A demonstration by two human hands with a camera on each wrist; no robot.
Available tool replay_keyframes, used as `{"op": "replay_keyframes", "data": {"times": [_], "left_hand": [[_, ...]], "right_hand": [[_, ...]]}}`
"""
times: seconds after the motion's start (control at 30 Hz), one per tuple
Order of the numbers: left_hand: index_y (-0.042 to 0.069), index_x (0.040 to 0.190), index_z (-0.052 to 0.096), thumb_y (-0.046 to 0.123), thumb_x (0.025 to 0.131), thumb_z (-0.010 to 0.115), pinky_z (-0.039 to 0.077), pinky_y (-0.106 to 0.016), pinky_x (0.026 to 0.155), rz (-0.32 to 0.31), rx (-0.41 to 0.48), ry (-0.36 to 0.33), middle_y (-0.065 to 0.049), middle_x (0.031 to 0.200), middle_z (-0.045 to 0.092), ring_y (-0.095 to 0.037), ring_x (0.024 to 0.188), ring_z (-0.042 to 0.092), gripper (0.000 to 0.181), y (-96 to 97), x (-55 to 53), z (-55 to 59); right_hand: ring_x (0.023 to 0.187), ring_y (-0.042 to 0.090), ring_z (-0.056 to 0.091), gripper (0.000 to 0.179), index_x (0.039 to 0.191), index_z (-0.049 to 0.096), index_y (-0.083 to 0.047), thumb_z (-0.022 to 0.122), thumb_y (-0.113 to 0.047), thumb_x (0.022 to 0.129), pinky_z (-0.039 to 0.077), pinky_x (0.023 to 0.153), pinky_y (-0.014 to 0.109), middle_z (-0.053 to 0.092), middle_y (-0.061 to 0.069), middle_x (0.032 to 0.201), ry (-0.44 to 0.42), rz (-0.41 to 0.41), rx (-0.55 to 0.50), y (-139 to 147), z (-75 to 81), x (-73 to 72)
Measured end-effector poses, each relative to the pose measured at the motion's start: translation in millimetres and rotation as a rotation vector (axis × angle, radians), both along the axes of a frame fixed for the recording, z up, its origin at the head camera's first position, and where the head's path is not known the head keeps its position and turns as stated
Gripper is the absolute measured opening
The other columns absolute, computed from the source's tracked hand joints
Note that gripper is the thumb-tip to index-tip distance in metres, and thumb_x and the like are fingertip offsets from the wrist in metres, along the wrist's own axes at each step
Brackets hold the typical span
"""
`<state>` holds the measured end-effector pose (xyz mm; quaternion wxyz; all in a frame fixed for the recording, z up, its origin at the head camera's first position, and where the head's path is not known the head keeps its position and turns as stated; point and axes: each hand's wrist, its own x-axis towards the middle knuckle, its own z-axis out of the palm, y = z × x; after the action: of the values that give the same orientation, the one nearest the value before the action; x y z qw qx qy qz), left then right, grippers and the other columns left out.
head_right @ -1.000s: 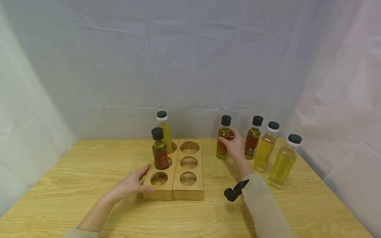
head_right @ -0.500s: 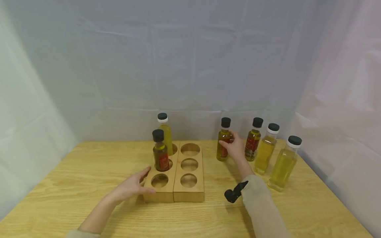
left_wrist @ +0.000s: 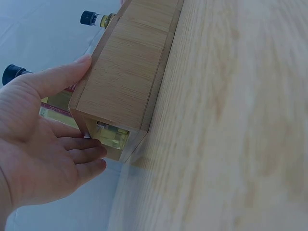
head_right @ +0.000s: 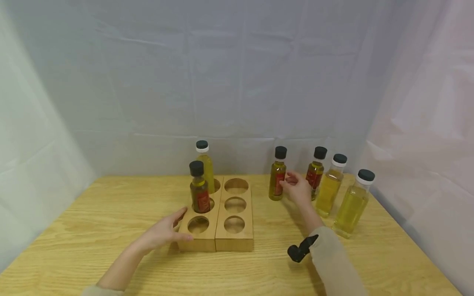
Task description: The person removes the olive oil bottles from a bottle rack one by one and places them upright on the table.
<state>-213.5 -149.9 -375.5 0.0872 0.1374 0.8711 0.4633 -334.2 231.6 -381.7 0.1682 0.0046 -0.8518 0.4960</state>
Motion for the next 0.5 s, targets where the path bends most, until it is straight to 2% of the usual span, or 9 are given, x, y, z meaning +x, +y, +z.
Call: {"op": "replay_keyframes", "data": {"times": [0.13, 0.23, 0.37, 0.5], "left_hand": [[-0.009, 0.144, 0.016, 0.030, 0.072, 0.079, 0.020, -0.058, 0.105, -0.002, 0.005, -0.003, -0.030, 0.145, 0.022, -0.047, 0.132, 0.021, 0.103, -0.2, 0.1, 0.6], [-0.009, 0.144, 0.016, 0.030, 0.072, 0.079, 0.021, -0.058, 0.104, -0.003, 0.005, -0.006, -0.030, 0.145, 0.023, -0.047, 0.132, 0.021, 0.103, -0.4, 0.2, 0.9], [-0.009, 0.144, 0.015, 0.031, 0.073, 0.078, 0.021, -0.059, 0.104, -0.008, -0.002, -0.010, -0.031, 0.145, 0.022, -0.047, 0.132, 0.021, 0.103, -0.6, 0.1, 1.0], [-0.009, 0.144, 0.016, 0.032, 0.073, 0.078, 0.022, -0.059, 0.104, -0.004, -0.001, -0.018, -0.030, 0.145, 0.023, -0.047, 0.132, 0.022, 0.103, -0.2, -1.1, 0.0]], "right_hand": [[0.094, 0.029, 0.061, 0.044, 0.123, 0.055, 0.006, 0.065, -0.018, 0.088, 0.049, 0.073, 0.020, 0.063, 0.023, 0.107, 0.006, 0.029, 0.005, 4.1, 2.9, 6.9], [0.090, 0.028, 0.062, 0.039, 0.119, 0.056, 0.008, 0.062, -0.018, 0.090, 0.049, 0.069, 0.017, 0.063, 0.024, 0.105, 0.004, 0.065, -0.014, 5.5, 6.5, 13.4], [0.088, 0.023, 0.063, 0.039, 0.117, 0.057, 0.009, 0.058, -0.021, 0.093, 0.053, 0.073, 0.025, 0.062, 0.024, 0.106, -0.001, 0.123, -0.056, 3.8, 11.9, 21.6], [0.092, 0.022, 0.063, 0.042, 0.117, 0.057, 0.009, 0.057, -0.025, 0.093, 0.052, 0.081, 0.037, 0.061, 0.025, 0.110, 0.004, 0.180, -0.089, -1.6, 17.9, 27.7]]}}
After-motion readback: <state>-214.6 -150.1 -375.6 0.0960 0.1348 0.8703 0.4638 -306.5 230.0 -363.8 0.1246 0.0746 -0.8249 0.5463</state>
